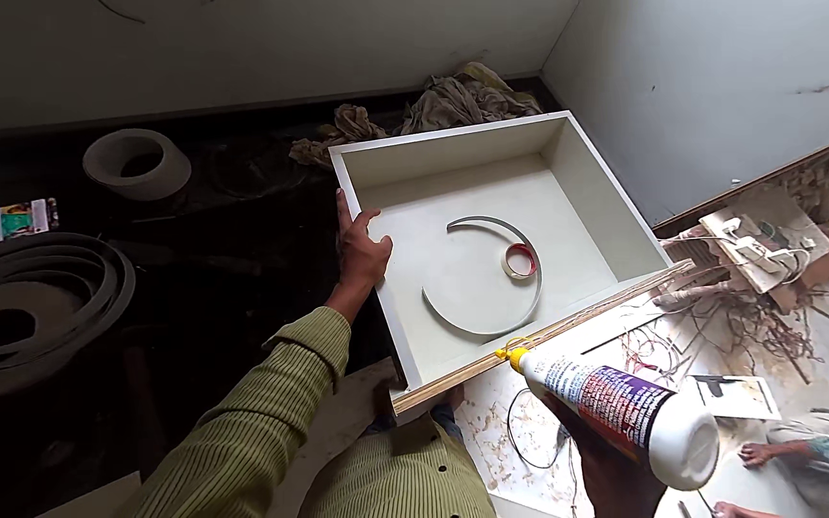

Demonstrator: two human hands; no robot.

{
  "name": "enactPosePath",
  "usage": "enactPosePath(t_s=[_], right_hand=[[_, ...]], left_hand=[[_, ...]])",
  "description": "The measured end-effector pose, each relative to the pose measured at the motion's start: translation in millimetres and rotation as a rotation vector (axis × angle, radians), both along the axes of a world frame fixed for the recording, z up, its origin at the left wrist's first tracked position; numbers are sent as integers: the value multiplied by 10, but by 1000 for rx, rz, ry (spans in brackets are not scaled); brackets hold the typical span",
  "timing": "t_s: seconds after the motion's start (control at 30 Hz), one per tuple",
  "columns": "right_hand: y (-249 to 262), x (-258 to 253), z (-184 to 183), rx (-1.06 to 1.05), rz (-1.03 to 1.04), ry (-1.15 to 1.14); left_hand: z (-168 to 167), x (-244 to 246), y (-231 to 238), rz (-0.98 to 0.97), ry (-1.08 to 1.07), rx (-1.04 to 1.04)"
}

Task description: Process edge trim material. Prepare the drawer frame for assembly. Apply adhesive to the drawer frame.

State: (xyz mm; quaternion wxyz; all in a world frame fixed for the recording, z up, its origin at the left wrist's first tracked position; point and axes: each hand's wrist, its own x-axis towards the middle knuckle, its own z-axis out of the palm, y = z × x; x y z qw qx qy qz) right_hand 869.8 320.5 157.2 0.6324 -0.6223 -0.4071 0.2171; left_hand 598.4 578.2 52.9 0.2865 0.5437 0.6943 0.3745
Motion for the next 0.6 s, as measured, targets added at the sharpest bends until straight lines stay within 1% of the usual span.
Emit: enactPosePath(t_s=[0.13, 0.23, 0.3, 0.4, 0.43, 0.53, 0.6], right_hand=[[-91, -99, -11, -23, 12, -16], [-123, -257, 138, -95, -2, -88], [-131, -390, 226, -95, 1, -83], [-197, -459, 163, -47, 67, -51], [-217, -486, 166, -63, 72, -42], [-290, -528, 188, -128, 88, -102], [-302, -570, 200, -120, 111, -130]], left_hand=[[-11, -8, 2, -3, -7, 20], [36, -4, -14, -17, -19, 14], [38, -14, -26, -13, -23, 13], [26, -15, -23, -3, -19, 18], [21, -19, -24, -2, -21, 23], [26, -27, -33, -5, -28, 19], [22, -28, -26, -5, -37, 26]])
